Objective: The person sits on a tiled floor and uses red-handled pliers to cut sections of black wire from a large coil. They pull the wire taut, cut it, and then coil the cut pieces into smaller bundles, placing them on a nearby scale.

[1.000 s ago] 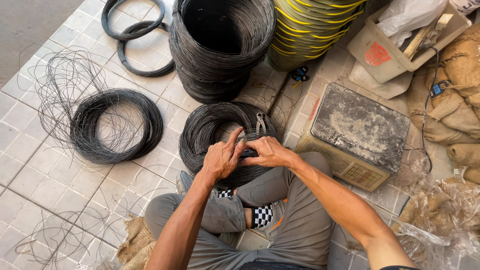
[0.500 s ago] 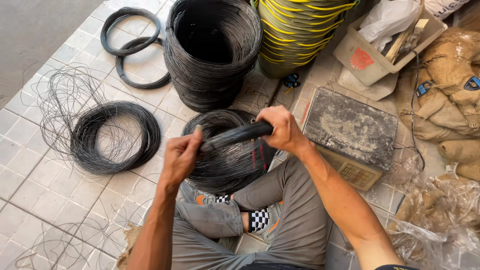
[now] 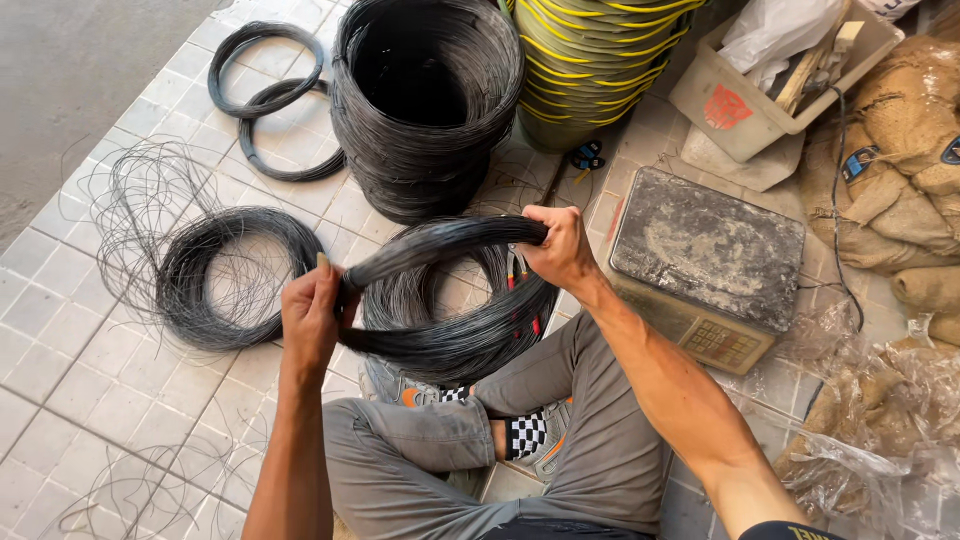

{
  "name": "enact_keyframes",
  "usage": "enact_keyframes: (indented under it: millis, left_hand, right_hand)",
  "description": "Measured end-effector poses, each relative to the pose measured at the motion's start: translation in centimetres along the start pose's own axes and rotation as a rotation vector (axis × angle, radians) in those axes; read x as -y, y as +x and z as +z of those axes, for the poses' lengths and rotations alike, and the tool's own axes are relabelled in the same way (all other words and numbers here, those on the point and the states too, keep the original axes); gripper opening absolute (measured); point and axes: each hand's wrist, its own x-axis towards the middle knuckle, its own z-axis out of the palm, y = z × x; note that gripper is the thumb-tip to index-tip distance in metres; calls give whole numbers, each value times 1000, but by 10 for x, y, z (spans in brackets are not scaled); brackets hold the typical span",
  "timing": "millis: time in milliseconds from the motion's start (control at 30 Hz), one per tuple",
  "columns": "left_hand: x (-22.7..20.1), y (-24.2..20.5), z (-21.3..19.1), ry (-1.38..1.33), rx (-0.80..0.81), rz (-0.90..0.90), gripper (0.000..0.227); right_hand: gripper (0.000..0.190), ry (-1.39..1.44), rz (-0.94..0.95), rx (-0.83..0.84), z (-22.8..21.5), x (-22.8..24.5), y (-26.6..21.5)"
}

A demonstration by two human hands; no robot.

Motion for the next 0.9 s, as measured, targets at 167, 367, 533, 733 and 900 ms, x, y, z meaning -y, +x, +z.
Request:
enact_keyframes:
  millis: [167, 367, 533, 733, 900]
  left_hand:
    - [-8, -11, 32, 661, -380, 570, 53]
    - [-47, -47, 142, 554, 342, 286, 140]
    - [27, -47, 169, 866, 495, -51, 57]
    - [41, -61, 157, 1023, 453, -24, 38]
    - [37, -58, 141, 857, 435, -106, 37]
  right_hand:
    - [20, 11, 116, -78, -4, 41, 2]
    - [46, 306, 545, -188, 19, 8, 0]
    - [47, 731, 695, -233, 10, 61, 2]
    - [55, 914, 843, -132, 1, 77, -4]
    - [41, 1314, 889, 165, -6, 74, -3]
